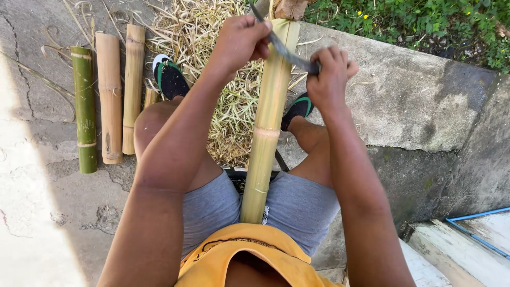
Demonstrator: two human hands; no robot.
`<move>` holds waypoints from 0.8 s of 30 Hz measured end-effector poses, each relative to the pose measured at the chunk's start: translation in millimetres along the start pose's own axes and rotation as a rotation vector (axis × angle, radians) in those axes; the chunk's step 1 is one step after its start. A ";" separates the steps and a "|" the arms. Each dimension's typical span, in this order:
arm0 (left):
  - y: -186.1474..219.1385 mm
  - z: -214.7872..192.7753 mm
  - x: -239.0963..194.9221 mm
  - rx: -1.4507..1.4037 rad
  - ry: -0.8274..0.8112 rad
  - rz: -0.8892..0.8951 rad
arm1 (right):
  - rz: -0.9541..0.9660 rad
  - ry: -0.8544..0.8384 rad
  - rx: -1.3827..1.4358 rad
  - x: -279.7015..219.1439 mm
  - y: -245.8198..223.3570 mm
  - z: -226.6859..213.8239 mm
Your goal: Scraping and shaving the outer green layer off bamboo poles using a curved knife.
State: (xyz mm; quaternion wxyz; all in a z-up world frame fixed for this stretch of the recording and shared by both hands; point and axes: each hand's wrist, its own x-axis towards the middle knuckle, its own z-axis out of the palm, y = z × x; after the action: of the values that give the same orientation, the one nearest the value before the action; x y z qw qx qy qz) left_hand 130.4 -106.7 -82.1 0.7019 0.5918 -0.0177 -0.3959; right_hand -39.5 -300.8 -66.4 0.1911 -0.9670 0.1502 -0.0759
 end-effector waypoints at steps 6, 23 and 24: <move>29.6 -11.6 -34.7 0.368 -0.046 -0.034 | 0.353 -0.068 0.698 -78.0 -21.0 -36.5; 23.6 15.7 0.2 1.120 -0.021 0.559 | 0.715 0.105 1.047 -60.9 -21.1 -48.3; 24.1 14.2 -0.7 1.105 -0.048 0.524 | 0.722 0.095 1.044 -60.5 -20.4 -48.0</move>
State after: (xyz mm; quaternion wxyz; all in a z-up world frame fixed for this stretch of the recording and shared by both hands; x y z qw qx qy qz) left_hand 135.8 -118.2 -57.2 0.3648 0.8351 -0.3811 -0.1556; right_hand -101.0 -280.1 -19.8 0.6440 -0.6305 0.4184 -0.1128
